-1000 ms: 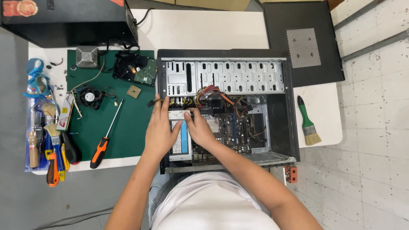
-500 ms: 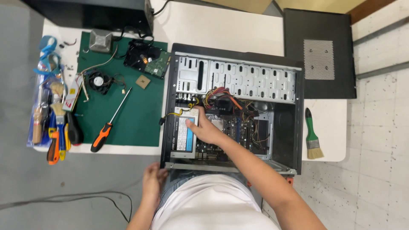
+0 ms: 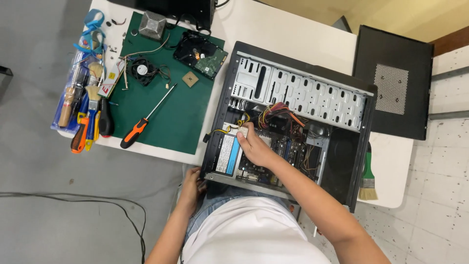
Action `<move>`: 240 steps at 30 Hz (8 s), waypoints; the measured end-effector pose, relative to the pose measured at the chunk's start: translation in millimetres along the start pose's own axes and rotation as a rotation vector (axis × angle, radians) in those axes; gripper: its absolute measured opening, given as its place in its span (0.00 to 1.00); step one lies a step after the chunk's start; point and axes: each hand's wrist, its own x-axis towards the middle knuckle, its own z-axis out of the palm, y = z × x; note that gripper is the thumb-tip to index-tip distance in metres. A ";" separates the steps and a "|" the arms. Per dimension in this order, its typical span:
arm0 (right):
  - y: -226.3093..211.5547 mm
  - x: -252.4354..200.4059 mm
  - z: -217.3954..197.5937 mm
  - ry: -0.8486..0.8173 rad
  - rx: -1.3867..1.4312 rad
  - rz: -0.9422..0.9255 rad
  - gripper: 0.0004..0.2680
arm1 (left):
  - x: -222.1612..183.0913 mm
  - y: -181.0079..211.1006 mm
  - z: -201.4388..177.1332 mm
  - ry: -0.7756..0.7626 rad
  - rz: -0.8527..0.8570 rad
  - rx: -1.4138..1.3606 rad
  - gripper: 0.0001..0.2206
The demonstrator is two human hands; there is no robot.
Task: Installing a power supply unit into a desktop computer case and securing it with screws.
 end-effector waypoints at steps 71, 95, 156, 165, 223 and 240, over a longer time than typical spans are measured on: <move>-86.5 17.5 70.4 0.520 -0.437 0.676 0.43 | 260.4 441.1 -138.5 0.248 1.189 1.398 0.14; -139.2 92.6 334.0 1.035 -0.100 0.230 0.14 | 360.2 499.1 -115.7 -0.010 1.447 1.861 0.13; -207.0 16.1 292.1 0.872 0.285 0.316 0.20 | 86.9 331.4 -40.7 -0.844 -0.125 -0.030 0.08; -168.9 -5.9 310.9 1.082 0.128 0.190 0.18 | 49.9 310.1 -26.8 -0.959 0.001 0.245 0.09; 28.8 18.5 383.2 1.556 0.595 0.629 0.13 | 98.6 277.5 312.9 -1.035 0.308 2.592 0.43; 27.9 -47.9 388.5 1.350 0.289 0.362 0.06 | 33.5 298.2 312.6 -1.001 0.073 2.466 0.37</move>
